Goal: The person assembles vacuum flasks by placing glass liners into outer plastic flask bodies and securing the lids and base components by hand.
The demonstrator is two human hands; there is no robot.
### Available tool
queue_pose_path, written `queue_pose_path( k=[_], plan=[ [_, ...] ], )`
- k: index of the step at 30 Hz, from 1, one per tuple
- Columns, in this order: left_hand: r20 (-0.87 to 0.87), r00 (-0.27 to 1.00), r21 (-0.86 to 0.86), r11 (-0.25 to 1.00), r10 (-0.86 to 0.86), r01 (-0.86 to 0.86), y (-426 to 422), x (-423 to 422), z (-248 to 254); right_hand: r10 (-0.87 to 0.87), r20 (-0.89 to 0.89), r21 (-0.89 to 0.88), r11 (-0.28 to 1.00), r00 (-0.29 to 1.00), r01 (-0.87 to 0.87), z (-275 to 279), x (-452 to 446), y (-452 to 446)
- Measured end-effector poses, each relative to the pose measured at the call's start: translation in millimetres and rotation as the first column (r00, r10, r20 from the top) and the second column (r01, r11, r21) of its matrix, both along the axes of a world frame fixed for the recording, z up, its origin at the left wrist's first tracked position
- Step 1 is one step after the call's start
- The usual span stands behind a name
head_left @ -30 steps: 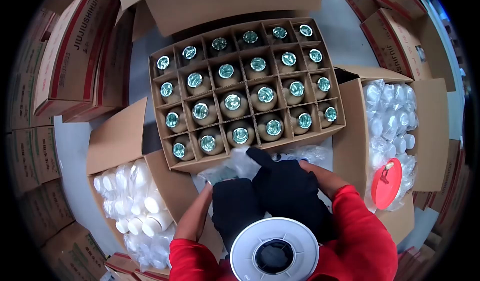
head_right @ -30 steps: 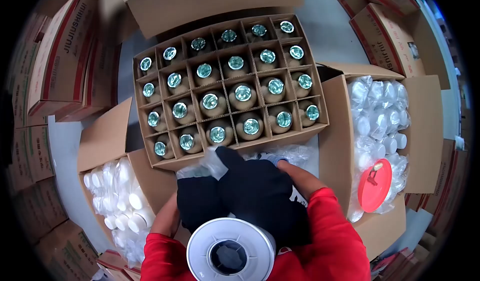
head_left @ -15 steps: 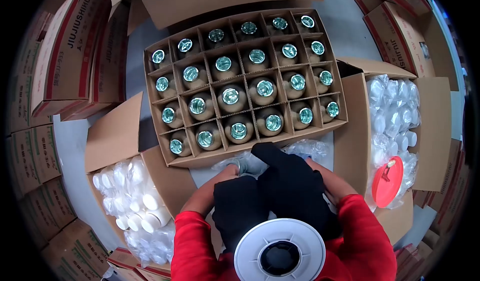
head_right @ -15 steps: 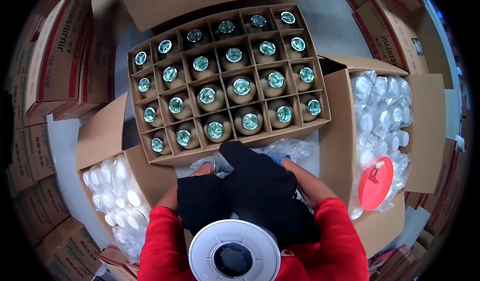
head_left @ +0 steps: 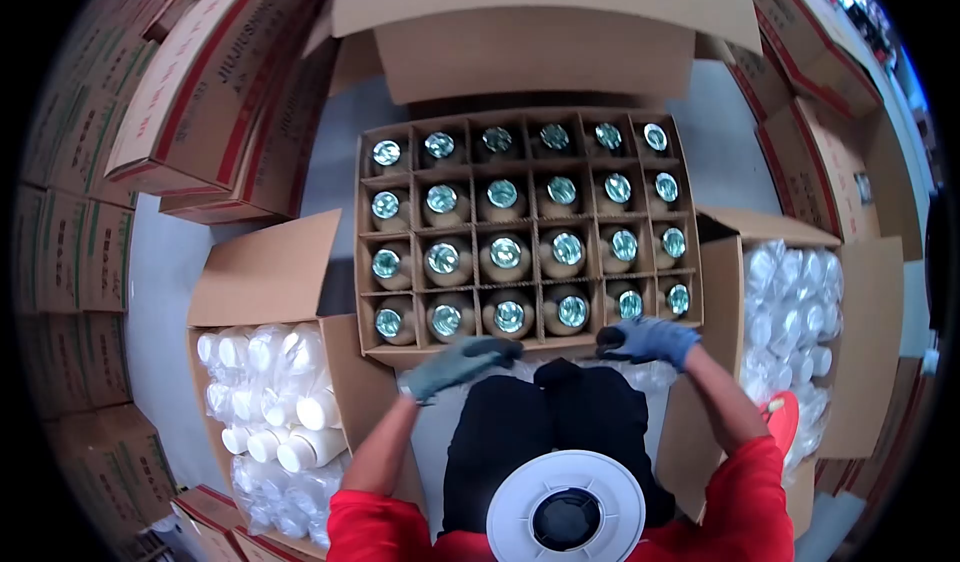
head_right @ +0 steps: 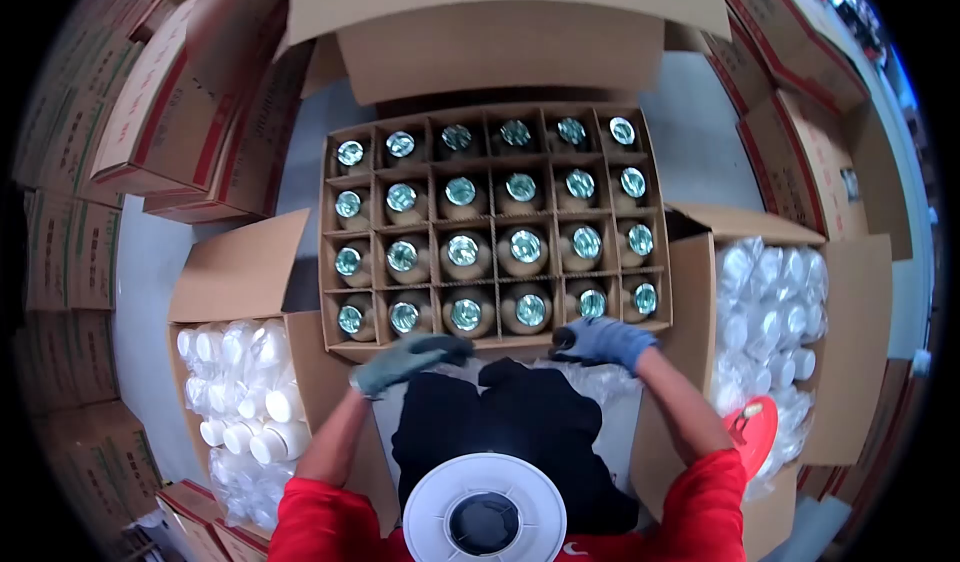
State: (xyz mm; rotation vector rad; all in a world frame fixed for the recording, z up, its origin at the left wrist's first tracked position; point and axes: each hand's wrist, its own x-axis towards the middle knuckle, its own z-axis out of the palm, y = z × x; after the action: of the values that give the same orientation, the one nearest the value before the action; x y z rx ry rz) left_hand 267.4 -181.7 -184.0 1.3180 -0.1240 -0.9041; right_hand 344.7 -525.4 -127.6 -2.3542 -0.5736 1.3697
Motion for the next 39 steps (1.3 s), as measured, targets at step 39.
queue_pose_path(
  k=[39],
  plan=[
    [0.635, 0.772, 0.772, 0.018, 0.024, -0.636, 200, 116, -104, -0.334, 0.932, 0.345, 0.937, 0.142, -0.06, 293, 437, 376]
  ],
)
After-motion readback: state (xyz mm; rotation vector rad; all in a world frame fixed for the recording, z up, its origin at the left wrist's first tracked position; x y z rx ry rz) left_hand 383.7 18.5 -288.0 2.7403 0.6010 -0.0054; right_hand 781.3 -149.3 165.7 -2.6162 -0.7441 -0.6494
